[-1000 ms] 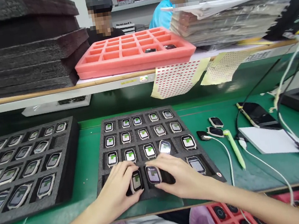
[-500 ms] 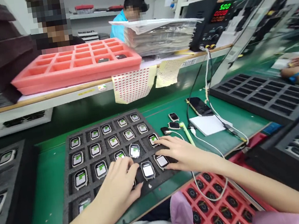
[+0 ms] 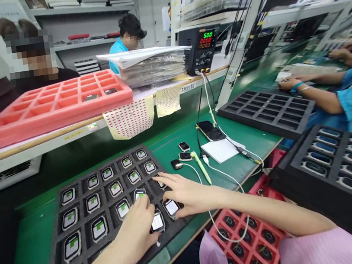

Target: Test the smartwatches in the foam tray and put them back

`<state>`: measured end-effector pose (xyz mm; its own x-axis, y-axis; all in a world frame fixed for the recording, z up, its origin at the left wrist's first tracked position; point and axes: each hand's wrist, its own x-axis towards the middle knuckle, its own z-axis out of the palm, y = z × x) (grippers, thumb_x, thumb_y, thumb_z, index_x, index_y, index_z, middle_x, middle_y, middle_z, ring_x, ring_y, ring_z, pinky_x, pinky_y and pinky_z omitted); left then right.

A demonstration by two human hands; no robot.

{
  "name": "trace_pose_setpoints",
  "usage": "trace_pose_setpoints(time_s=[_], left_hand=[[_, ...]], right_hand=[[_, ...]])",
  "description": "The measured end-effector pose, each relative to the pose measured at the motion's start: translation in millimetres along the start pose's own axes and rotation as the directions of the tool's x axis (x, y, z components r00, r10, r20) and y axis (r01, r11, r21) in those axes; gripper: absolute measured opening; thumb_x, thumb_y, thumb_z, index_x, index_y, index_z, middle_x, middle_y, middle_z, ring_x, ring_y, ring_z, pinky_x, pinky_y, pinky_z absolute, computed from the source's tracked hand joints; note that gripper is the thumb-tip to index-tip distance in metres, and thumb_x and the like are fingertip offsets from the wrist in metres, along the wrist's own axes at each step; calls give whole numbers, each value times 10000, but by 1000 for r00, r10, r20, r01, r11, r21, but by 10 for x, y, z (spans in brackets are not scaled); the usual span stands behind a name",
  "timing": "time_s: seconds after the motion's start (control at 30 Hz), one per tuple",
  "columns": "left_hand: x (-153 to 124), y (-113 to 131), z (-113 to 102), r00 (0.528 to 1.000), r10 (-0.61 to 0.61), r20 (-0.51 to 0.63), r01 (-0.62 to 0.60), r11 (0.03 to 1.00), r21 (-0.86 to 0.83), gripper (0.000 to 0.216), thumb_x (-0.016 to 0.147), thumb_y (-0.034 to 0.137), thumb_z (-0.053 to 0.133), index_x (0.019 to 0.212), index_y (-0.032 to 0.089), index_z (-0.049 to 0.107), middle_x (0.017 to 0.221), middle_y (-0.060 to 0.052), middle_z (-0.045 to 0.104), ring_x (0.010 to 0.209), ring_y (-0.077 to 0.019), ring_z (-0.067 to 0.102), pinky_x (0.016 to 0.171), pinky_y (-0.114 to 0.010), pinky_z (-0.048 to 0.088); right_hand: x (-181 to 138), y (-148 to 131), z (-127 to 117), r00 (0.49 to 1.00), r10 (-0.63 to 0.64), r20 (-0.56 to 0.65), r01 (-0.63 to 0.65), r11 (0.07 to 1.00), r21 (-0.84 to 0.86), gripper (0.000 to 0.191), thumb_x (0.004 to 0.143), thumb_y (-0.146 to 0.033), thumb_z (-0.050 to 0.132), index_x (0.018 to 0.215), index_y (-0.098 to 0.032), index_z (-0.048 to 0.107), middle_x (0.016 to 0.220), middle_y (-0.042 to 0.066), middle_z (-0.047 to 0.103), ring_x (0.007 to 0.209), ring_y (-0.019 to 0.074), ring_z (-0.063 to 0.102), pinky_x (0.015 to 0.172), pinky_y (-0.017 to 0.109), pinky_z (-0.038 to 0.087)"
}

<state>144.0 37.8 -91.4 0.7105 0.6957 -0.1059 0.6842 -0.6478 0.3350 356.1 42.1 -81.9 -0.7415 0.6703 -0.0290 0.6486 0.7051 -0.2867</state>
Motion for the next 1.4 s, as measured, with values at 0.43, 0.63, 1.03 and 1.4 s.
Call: trace_pose_setpoints(time_s=[0.43, 0.63, 1.03, 1.4], left_hand=[[-450, -398, -490, 903, -428, -36, -15, 52, -999, 483, 633, 194, 781, 1089, 177, 623, 1081, -96, 652, 978, -222, 604, 858, -281, 455], [-400, -433, -643, 878, -468, -102, -172, -109, -979, 464, 593, 94, 743, 1034, 174, 623, 1035, -93, 679, 882, -167, 579, 776, -234, 424], [-491, -585, -538, 902, -422, -91, -188, -196, -962, 607, 602, 28, 591, 1179, 205, 525, 1043, -85, 643, 970, -229, 591, 842, -332, 439], [-581, -376, -506, 941, -281, -190, -220, -77, -973, 330, 882, 137, 484, 1203, 212, 464, 1007, -90, 594, 916, -225, 605, 784, -394, 524]], right_hand=[[51, 60, -147, 982, 170, -87, 72, 92, 993, 508, 783, -282, 723, 1222, -165, 495, 1164, 146, 596, 836, 229, 697, 778, 382, 543], [627, -205, -234, 918, 338, -209, 205, 47, 978, 489, 677, -138, 794, 1112, -134, 570, 836, 34, 625, 629, 115, 606, 434, 157, 484], [955, -366, -79, 933, 296, -204, 205, 26, 978, 465, 810, -218, 678, 1243, -195, 509, 897, 50, 603, 621, 129, 612, 388, 164, 496], [931, -435, -52, 846, 463, -265, 176, 227, 958, 234, 863, -334, 636, 1032, -171, 649, 612, -11, 589, 365, 58, 502, 301, 112, 342]])
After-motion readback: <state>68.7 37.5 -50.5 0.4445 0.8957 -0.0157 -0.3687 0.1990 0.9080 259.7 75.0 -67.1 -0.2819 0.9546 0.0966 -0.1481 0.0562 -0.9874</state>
